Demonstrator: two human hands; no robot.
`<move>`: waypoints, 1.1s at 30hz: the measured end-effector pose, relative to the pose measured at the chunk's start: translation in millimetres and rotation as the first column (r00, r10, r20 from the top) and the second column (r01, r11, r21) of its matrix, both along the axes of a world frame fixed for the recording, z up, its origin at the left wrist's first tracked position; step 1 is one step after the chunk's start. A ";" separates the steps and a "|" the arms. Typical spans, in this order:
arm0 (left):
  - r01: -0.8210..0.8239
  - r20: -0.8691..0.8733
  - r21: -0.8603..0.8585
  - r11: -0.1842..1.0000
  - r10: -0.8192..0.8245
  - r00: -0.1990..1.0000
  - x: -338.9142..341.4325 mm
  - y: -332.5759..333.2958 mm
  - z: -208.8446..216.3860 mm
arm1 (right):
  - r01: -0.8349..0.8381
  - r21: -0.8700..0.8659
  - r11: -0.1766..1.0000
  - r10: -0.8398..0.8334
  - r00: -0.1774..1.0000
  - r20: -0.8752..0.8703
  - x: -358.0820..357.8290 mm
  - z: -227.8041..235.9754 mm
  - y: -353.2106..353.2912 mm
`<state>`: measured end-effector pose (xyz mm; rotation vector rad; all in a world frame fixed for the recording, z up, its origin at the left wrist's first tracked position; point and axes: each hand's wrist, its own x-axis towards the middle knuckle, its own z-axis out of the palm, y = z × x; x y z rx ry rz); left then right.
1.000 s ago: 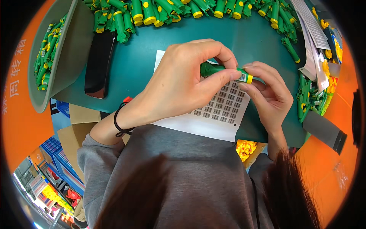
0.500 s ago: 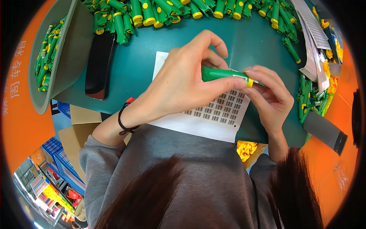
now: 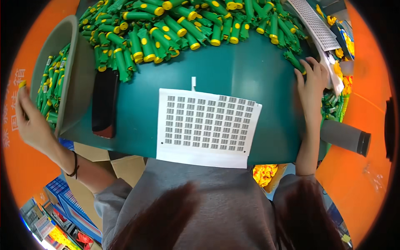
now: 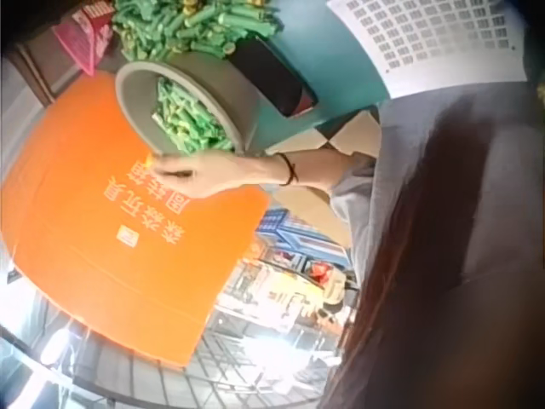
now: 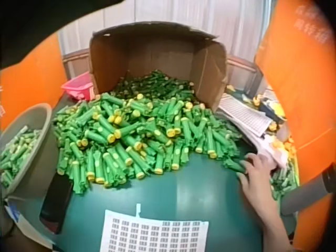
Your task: Applying small barcode stickers to green plastic tubes at a factory workbench.
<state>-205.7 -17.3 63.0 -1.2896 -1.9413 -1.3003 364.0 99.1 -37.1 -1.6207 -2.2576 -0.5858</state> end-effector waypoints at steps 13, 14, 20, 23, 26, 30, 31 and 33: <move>0.893 0.283 -0.292 0.344 -0.861 0.424 220.4 31.3 -119.4 | -0.724 -0.256 0.641 -0.397 -0.028 -0.917 -114.9 -8.3 -83.2; 0.893 0.285 -0.294 0.340 -0.861 0.422 222.3 31.8 -122.3 | -0.723 -0.257 0.642 -0.400 -0.030 -0.916 -115.0 -13.6 -85.3; 0.898 0.244 -0.239 0.370 -0.872 0.424 228.0 29.1 -125.4 | -0.743 -0.230 0.629 -0.333 0.010 -0.943 -112.6 -29.5 -83.8; 0.909 0.227 -0.263 0.324 -0.895 0.384 223.6 23.6 -114.4 | -0.718 -0.197 0.667 -0.304 -0.021 -0.952 -113.3 -29.8 -85.0; 0.946 0.451 -0.163 0.281 -0.831 0.325 221.0 21.2 -95.4 | -0.716 -0.212 0.665 -0.266 0.038 -0.963 -115.4 -29.8 -86.6; 0.955 0.478 -0.092 0.283 -0.828 0.292 232.7 25.2 -79.3 | -0.780 -0.090 0.620 -0.254 -0.092 -0.963 -117.7 -25.1 -92.5; 0.967 0.636 -0.088 0.239 -0.734 0.239 235.0 24.3 -77.1 | -0.792 -0.079 0.606 -0.227 -0.077 -0.971 -115.9 -23.1 -92.6; 0.978 0.773 -0.076 0.194 -0.608 0.180 236.6 23.7 -73.7 | -0.802 -0.073 0.593 -0.205 -0.063 -0.977 -114.4 -20.8 -93.0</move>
